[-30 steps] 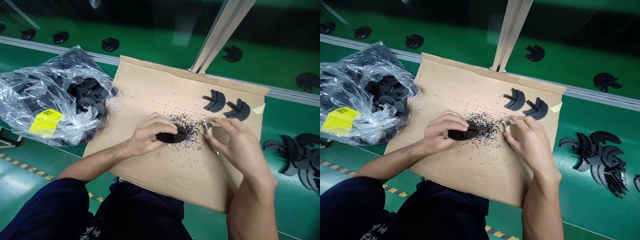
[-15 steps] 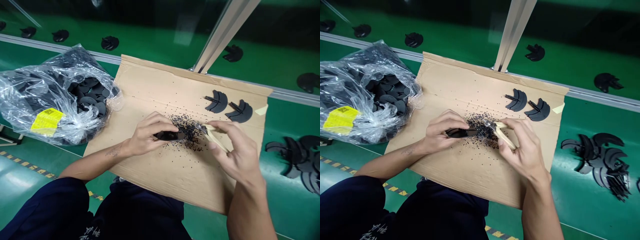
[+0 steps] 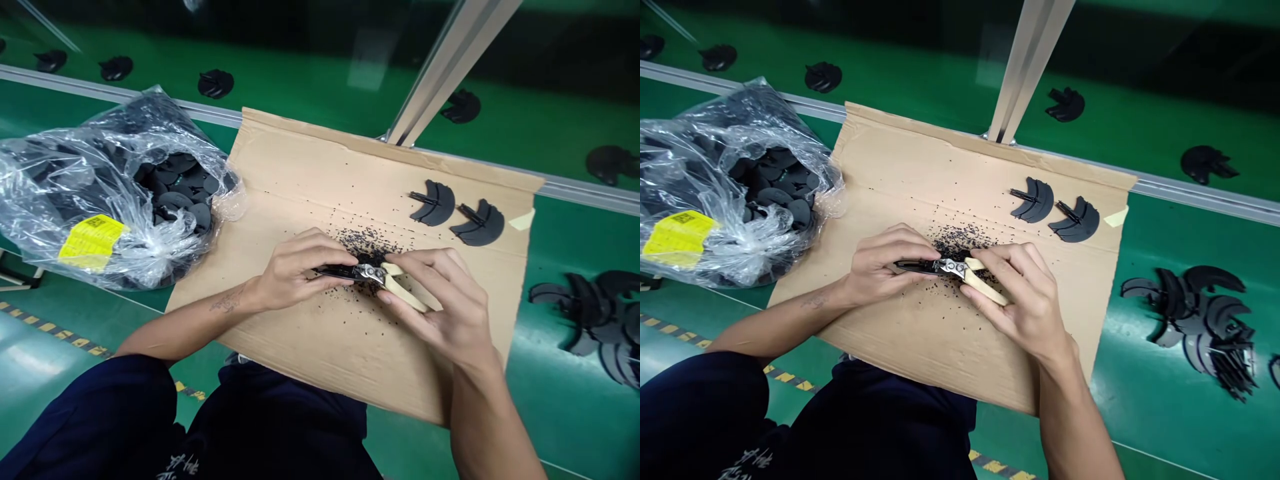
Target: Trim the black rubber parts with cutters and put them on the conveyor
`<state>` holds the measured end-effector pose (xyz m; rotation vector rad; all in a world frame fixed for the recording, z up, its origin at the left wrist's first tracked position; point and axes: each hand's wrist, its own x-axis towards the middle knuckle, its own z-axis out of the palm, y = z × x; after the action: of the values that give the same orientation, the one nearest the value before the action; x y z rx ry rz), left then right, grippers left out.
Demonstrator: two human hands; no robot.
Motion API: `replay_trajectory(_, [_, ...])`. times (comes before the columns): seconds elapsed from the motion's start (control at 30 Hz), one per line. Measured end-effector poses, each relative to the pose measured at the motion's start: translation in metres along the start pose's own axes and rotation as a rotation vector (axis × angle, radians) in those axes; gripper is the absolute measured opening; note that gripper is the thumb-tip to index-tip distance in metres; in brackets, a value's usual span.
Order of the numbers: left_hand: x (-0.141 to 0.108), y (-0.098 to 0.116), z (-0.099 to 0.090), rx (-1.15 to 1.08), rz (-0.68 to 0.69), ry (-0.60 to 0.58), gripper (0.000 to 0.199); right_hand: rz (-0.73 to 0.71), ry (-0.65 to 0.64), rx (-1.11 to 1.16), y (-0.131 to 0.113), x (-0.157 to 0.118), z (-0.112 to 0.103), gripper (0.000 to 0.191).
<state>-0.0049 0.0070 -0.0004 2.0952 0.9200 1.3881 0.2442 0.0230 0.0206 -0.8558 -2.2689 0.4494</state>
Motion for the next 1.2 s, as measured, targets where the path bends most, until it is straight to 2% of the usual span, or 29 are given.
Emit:
replay_trajectory(0.23, [-0.003, -0.004, 0.001, -0.021, 0.048, 0.007, 0.017, -0.006, -0.020, -0.017, -0.001, -0.002, -0.003, 0.049])
replay_trajectory(0.4, [-0.003, -0.005, 0.002, -0.054, 0.075, 0.013, 0.017, -0.030, -0.032, 0.021, -0.005, -0.003, -0.005, 0.045])
replay_trajectory(0.57, [0.001, -0.001, 0.000, -0.004, 0.045, 0.059, 0.017, 0.070, 0.006, 0.157, -0.003, -0.002, 0.000, 0.037])
replay_trajectory(0.7, [0.000, -0.001, 0.002, 0.003, 0.035, 0.092, 0.023, 0.223, 0.034, 0.265, -0.001, 0.001, 0.002, 0.027])
replay_trajectory(0.83, [-0.001, -0.002, 0.003, 0.027, 0.010, 0.109, 0.024, 0.291, -0.050, 0.509, -0.007, 0.003, 0.002, 0.021])
replay_trajectory(0.9, [-0.002, -0.003, 0.003, 0.036, 0.007, 0.092, 0.020, 0.270, -0.062, 0.550, -0.011, 0.003, 0.003, 0.021])
replay_trajectory(1.0, [-0.004, -0.006, 0.002, 0.076, 0.023, 0.025, 0.017, 0.219, -0.003, 0.470, -0.014, 0.003, 0.006, 0.026])
replay_trajectory(1.1, [-0.008, -0.008, 0.002, 0.244, 0.068, -0.099, 0.024, 0.172, 0.044, 0.359, -0.015, 0.003, 0.010, 0.030])
replay_trajectory(1.2, [-0.011, -0.010, 0.002, 0.408, 0.088, -0.187, 0.032, 0.106, 0.039, 0.335, -0.017, 0.003, 0.011, 0.035])
